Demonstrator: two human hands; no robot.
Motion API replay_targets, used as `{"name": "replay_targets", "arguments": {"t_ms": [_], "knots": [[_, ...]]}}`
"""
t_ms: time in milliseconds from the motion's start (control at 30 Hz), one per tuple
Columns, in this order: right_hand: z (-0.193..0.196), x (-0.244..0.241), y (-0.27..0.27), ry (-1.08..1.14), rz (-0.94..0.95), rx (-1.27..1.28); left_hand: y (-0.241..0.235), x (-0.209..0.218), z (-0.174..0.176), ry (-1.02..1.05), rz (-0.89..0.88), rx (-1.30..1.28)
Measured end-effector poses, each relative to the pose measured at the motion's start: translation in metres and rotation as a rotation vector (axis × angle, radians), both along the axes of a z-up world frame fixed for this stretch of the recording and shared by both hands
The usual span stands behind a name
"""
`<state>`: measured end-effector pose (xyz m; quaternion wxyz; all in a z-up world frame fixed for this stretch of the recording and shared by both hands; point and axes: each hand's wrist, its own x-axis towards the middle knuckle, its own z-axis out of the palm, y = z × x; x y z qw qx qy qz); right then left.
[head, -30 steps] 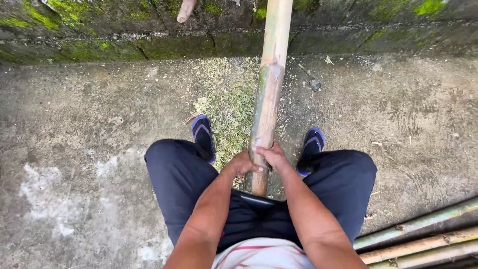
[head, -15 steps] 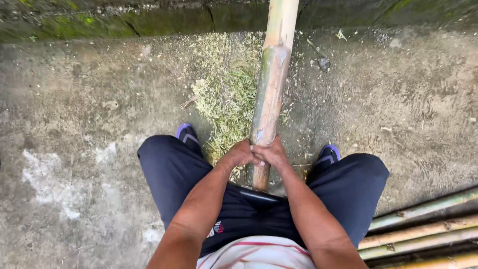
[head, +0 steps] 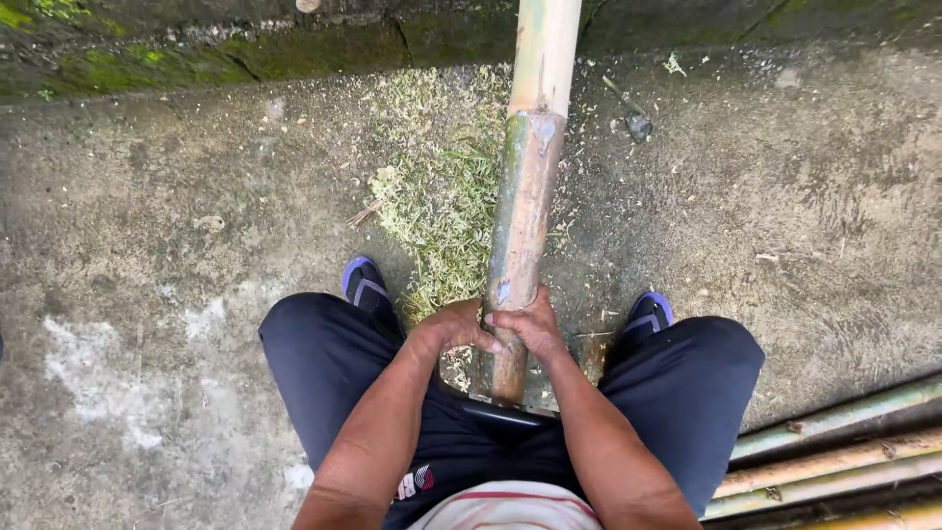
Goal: Shaving and shaping a bamboo pole with a machete.
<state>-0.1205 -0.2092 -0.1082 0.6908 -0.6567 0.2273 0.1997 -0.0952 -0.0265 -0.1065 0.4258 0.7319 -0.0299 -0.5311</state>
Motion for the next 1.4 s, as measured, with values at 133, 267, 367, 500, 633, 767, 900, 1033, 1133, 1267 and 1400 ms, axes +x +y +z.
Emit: {"name": "replay_targets", "arguments": {"t_ms": [133, 267, 367, 500, 633, 767, 900, 1033, 1133, 1267, 1400], "knots": [[-0.002, -0.014, -0.003, -0.008, 0.003, -0.026, -0.014, -0.009, 0.006, -0.079, 0.030, -0.128], [-0.033, -0.001, -0.010, -0.063, 0.030, 0.020, -0.029, -0.005, -0.014, -0.193, 0.227, 0.001], [-0.049, 0.000, -0.019, -0.045, 0.055, 0.051, -0.043, -0.012, -0.002, -0.194, 0.386, -0.024], [-0.035, 0.018, -0.025, 0.020, 0.095, 0.071, -0.057, -0.015, 0.042, -0.139, 0.523, 0.116], [-0.008, 0.052, -0.031, 0.067, 0.214, 0.079, -0.068, -0.012, 0.051, -0.257, 0.666, 0.141], [-0.042, 0.103, -0.048, 0.283, 0.204, 0.308, -0.084, 0.010, 0.085, -0.180, 0.662, 0.317], [-0.062, 0.142, -0.051, 0.254, 0.044, 0.533, -0.084, -0.009, 0.054, -0.229, 0.740, 0.352], [-0.058, 0.180, -0.050, 0.127, 0.101, 0.658, -0.087, 0.007, 0.063, -0.233, 0.726, 0.388], [-0.042, 0.179, -0.041, 0.102, 0.041, 0.599, -0.086, 0.012, 0.071, -0.182, 0.693, 0.382], [-0.017, 0.174, -0.039, 0.093, 0.010, 0.494, -0.095, 0.023, 0.074, 0.039, 1.070, 0.158], [-0.023, 0.172, -0.045, 0.045, 0.010, 0.479, -0.105, 0.020, 0.046, 0.765, 1.994, -0.476]]}}
